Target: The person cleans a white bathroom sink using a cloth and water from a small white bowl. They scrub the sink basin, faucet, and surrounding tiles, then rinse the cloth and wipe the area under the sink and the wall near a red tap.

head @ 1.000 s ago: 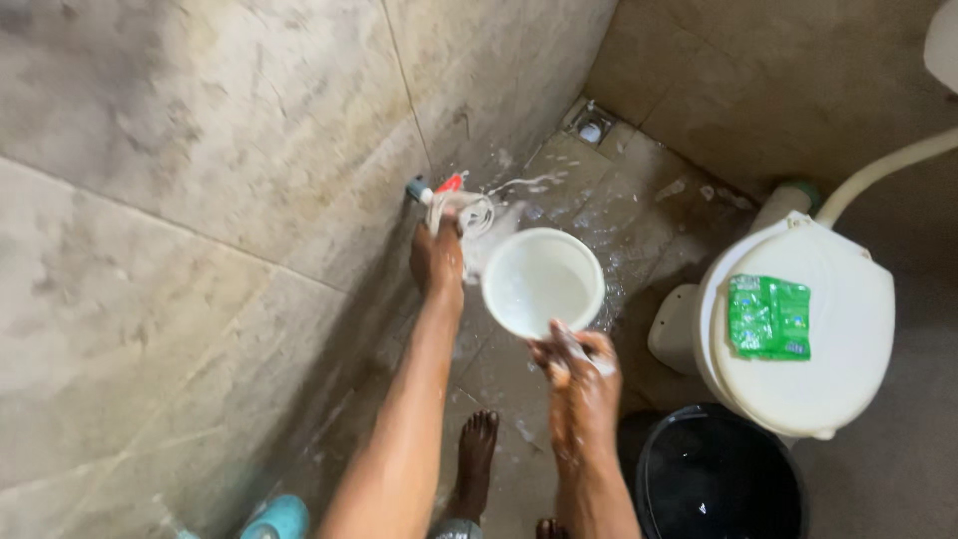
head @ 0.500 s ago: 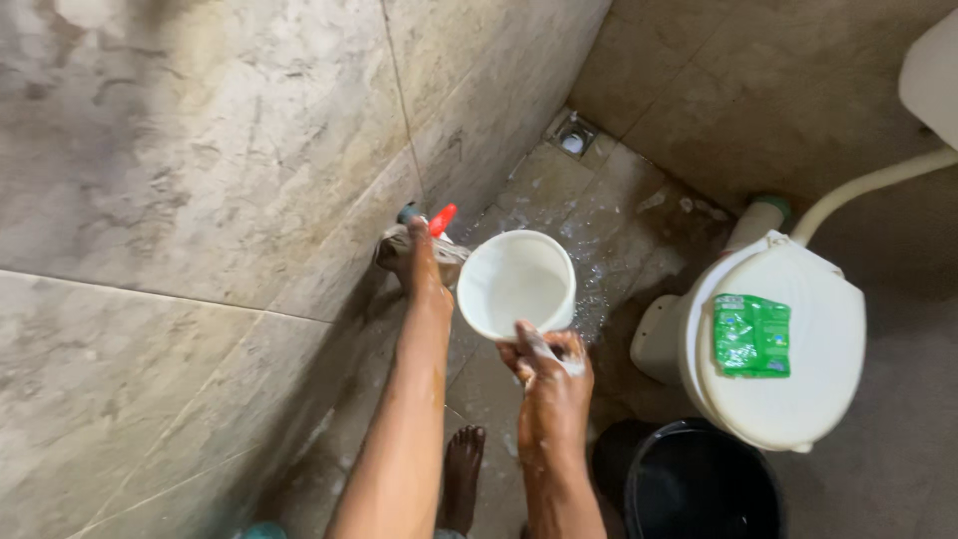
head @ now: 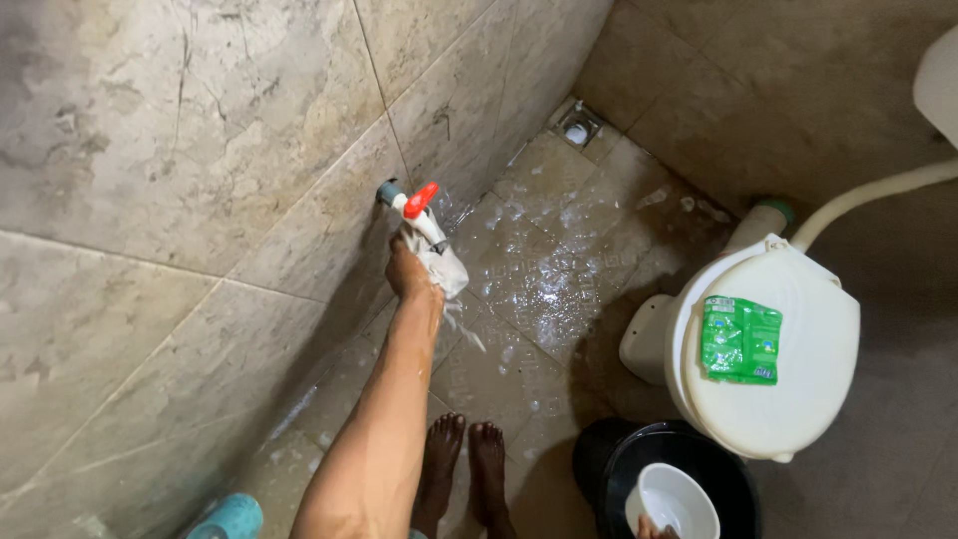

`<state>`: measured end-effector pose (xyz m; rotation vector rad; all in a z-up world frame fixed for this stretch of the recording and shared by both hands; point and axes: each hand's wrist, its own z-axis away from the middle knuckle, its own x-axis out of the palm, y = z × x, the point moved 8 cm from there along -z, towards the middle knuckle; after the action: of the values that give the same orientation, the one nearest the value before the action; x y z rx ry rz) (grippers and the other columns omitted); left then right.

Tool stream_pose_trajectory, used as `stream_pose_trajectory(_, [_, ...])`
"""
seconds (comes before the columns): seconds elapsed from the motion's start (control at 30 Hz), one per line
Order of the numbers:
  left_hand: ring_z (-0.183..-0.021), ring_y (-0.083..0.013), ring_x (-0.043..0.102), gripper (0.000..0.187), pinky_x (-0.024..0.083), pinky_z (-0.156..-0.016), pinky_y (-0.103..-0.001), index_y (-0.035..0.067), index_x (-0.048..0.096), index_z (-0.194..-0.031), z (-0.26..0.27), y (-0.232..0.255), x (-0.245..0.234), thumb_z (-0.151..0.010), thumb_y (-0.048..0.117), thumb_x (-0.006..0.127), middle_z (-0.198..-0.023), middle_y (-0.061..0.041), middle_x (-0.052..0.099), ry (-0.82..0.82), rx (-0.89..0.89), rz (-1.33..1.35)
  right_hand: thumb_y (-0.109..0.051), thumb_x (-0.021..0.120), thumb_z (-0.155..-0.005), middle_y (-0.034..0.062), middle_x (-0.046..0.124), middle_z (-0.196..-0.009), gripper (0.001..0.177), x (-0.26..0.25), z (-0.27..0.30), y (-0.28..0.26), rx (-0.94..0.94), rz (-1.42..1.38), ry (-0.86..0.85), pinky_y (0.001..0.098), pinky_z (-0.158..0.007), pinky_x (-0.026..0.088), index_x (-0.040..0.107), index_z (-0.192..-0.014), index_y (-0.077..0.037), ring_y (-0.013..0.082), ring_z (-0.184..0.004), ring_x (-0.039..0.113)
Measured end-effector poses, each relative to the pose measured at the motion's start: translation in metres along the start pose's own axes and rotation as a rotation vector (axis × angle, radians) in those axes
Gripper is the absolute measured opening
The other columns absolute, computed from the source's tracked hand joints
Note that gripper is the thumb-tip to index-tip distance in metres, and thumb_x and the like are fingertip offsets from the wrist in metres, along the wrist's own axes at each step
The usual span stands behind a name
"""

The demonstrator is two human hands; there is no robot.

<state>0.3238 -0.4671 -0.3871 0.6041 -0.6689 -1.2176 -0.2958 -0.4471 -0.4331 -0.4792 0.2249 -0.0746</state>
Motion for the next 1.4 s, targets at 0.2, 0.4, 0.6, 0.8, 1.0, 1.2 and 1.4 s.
stream_pose_trajectory(0.2, [-0.093,-0.0104,0.066,0.051,0.054,-0.075,-0.028,0.011,0.063,-0.122,0.065,0.023,-0.006,-0.090,0.050,0.070,-0.110,-0.001,0.069,-0.263,0.016,0.056,-0.050,0.050,-0.097,0.0233,0.041,-0.160,0.070,0.245,0.098,-0.083,-0.097,-0.055,-0.801,0.0532,-0.112,0.044,0.036,-0.157,-0.015,0.0411,-0.137,0.053])
stream_pose_trajectory(0.4, [-0.098,-0.0120,0.067,0.051,0.054,-0.078,-0.030,0.010,0.067,-0.122,0.122,0.006,-0.017,-0.090,0.051,0.069,-0.113,-0.002,0.071,-0.412,0.015,-0.057,-0.035,0.068,-0.093,0.0144,0.065,-0.127,0.056,0.456,0.172,-0.116,-0.225,-0.004,-0.823,0.0395,-0.087,0.055,0.052,-0.141,-0.010,0.0251,-0.107,0.065])
stream_pose_trajectory(0.6, [-0.093,-0.0157,0.068,0.055,0.055,-0.076,-0.034,0.004,0.070,-0.118,0.060,0.017,-0.014,-0.092,0.052,0.065,-0.107,-0.006,0.073,-0.266,-0.036,-0.226,-0.024,0.070,-0.096,0.0082,0.071,-0.095,0.025,0.471,0.208,-0.137,-0.940,0.279,-0.678,0.0306,-0.075,0.052,0.069,-0.107,-0.002,0.0165,-0.087,0.065])
stream_pose_trajectory(0.8, [-0.097,-0.0153,0.070,0.045,0.055,-0.082,-0.033,0.007,0.071,-0.121,0.067,0.028,0.025,-0.098,0.043,0.055,-0.107,-0.003,0.075,-0.521,-0.109,-0.027,-0.042,0.058,-0.095,0.0067,0.073,-0.094,0.040,0.504,0.222,-0.157,-0.219,0.112,-0.913,0.0331,-0.073,0.055,0.070,-0.111,-0.007,0.0179,-0.082,0.066])
stream_pose_trajectory(1.0, [-0.088,-0.0284,0.070,0.051,0.053,-0.080,-0.043,-0.002,0.072,-0.101,0.061,0.101,0.019,-0.104,0.043,0.050,-0.095,-0.016,0.074,-0.110,0.558,-0.766,-0.026,0.061,-0.101,0.0092,0.076,-0.102,0.030,0.499,0.209,-0.179,-0.811,0.153,-0.785,0.0317,-0.074,0.059,0.071,-0.117,-0.003,0.0189,-0.088,0.070])
stream_pose_trajectory(1.2, [-0.085,-0.0212,0.067,0.054,0.053,-0.076,-0.040,0.001,0.072,-0.108,0.010,0.071,0.016,-0.105,0.049,0.045,-0.096,-0.009,0.075,-0.332,0.268,-0.571,-0.037,0.049,-0.108,0.0077,0.066,-0.083,0.038,0.539,0.177,-0.160,-0.343,-0.022,-0.790,0.0326,-0.054,0.051,0.062,-0.116,-0.002,0.0188,-0.065,0.060])
stream_pose_trajectory(1.4, [-0.112,-0.0139,0.063,0.051,0.047,-0.097,-0.036,0.015,0.059,-0.134,0.005,0.031,0.019,-0.104,0.052,0.041,-0.128,-0.001,0.067,-0.474,-0.060,-0.440,-0.024,0.054,-0.100,0.0079,0.075,-0.094,0.030,0.562,0.130,-0.114,-0.131,-0.424,-0.826,0.0349,-0.069,0.064,0.061,-0.121,-0.004,0.0208,-0.078,0.075])
